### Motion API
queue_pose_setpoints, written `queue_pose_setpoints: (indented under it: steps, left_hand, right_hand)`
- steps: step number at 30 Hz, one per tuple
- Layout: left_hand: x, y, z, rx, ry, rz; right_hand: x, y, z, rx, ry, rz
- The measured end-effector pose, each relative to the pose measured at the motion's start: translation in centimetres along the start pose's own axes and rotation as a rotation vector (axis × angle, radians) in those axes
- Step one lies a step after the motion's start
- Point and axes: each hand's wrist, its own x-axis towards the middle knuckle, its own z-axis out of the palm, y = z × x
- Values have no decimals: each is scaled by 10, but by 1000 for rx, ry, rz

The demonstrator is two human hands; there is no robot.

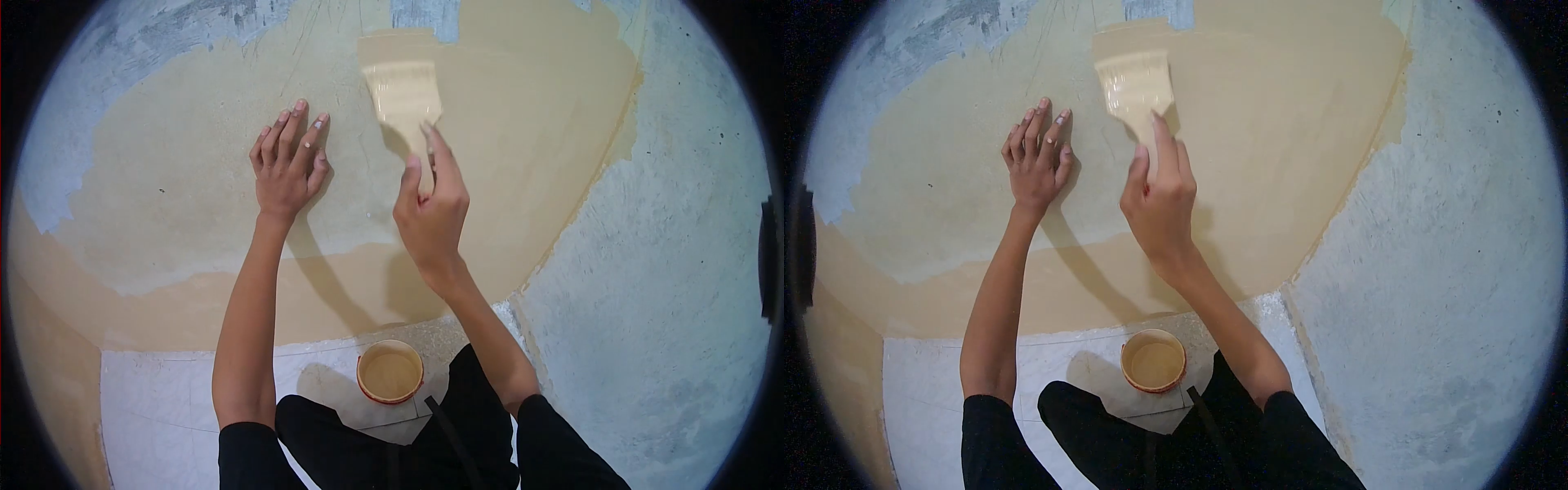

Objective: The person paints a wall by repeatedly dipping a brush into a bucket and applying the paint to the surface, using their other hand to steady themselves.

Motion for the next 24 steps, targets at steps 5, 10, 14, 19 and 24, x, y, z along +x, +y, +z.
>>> queue_pose_setpoints:
  steps: [5, 10, 14, 19, 24]
  left_hand:
    - [0, 0, 1, 5, 0, 3]
    - [0, 0, 1, 7, -4, 0]
    - [0, 1, 1, -4, 6, -1]
    - [0, 0, 1, -5, 11, 1]
    - [-1, -1, 2, 6, 9, 5]
  right_hand:
    - [36, -6, 10, 49, 35, -28]
    - [18, 14, 14, -39, 42, -165]
    - [-33, 20, -3, -35, -59, 41]
    - [-67, 17, -18, -30, -132, 94]
    - [-58, 5, -19, -5, -106, 52]
